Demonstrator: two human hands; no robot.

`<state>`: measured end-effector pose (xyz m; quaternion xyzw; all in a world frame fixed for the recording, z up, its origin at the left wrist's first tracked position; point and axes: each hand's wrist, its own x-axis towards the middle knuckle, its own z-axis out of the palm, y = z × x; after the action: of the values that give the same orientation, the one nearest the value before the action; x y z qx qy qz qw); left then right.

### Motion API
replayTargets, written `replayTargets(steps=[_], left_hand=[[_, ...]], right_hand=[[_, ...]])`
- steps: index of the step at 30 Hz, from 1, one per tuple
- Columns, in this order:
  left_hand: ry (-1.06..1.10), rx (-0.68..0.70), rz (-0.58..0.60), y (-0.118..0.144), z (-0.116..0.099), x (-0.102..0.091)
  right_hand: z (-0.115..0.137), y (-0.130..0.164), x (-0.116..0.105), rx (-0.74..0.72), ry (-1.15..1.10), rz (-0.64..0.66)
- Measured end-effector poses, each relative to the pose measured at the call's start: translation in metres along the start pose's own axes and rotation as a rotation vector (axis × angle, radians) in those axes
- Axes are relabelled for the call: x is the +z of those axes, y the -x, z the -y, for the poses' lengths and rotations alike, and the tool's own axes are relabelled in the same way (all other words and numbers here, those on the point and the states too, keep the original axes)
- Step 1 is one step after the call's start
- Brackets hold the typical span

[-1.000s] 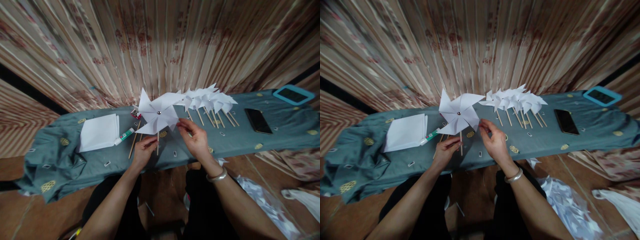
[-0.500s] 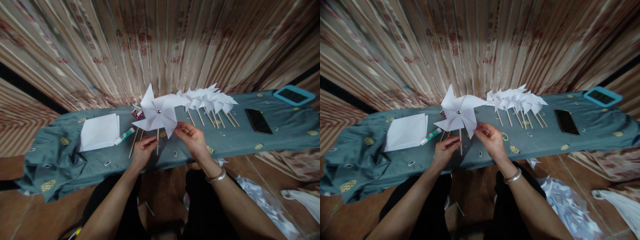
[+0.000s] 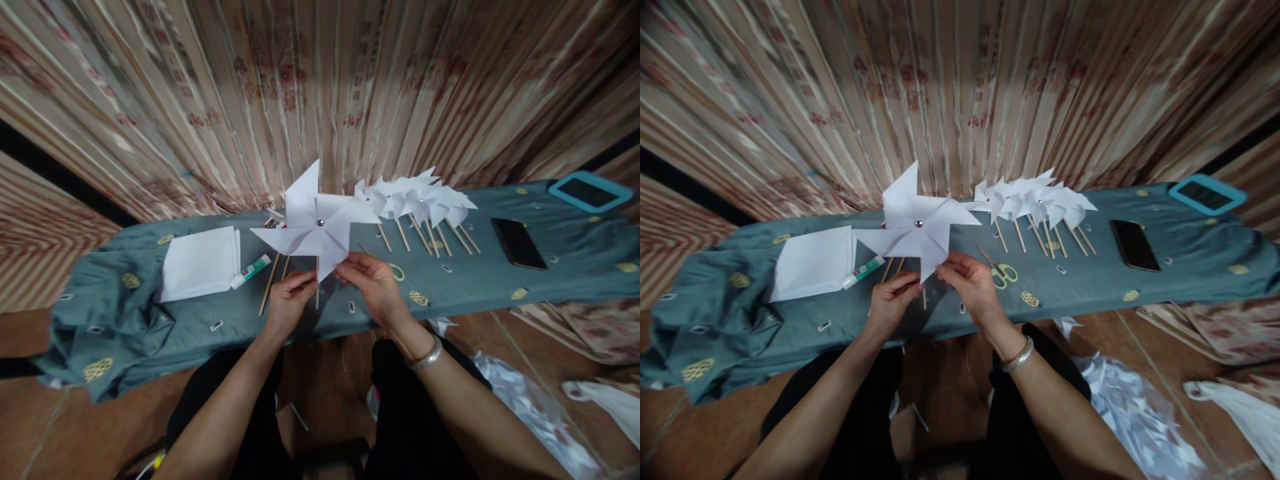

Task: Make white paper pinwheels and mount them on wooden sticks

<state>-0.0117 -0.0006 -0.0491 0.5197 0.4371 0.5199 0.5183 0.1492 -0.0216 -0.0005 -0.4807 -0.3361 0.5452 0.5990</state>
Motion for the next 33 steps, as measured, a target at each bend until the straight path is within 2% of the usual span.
replayTargets(steps=[8, 14, 16, 19, 22, 24, 27, 33], left_hand=[[-0.012, 0.027, 0.037, 0.001, 0.001, 0.0], [-0.024, 0.036, 0.049, 0.001, 0.001, -0.002], [-0.043, 0.014, 0.04, 0.001, 0.0, -0.004], [-0.078, -0.011, 0.052, 0.002, -0.002, -0.006], [-0.066, -0.02, 0.081, 0.004, -0.002, -0.007], [-0.056, -0.028, 0.091, 0.004, -0.001, -0.007], [-0.064, -0.035, 0.089, 0.005, -0.001, -0.005], [-0.031, -0.045, 0.059, 0.002, -0.001, -0.004]], right_hand=[[-0.007, 0.002, 0.004, -0.056, 0.136, 0.11], [-0.002, 0.017, 0.004, -0.3, 0.776, 0.155], [0.009, 0.023, 0.002, -0.471, 0.914, 0.107], [0.028, 0.025, -0.007, -0.75, 1.025, -0.073], [0.039, 0.016, -0.023, -0.884, 1.099, -0.218], [0.039, 0.009, -0.032, -0.898, 1.15, -0.236], [0.034, 0.001, -0.038, -0.852, 1.166, -0.187], [0.027, 0.005, -0.034, -0.754, 1.078, -0.146]])
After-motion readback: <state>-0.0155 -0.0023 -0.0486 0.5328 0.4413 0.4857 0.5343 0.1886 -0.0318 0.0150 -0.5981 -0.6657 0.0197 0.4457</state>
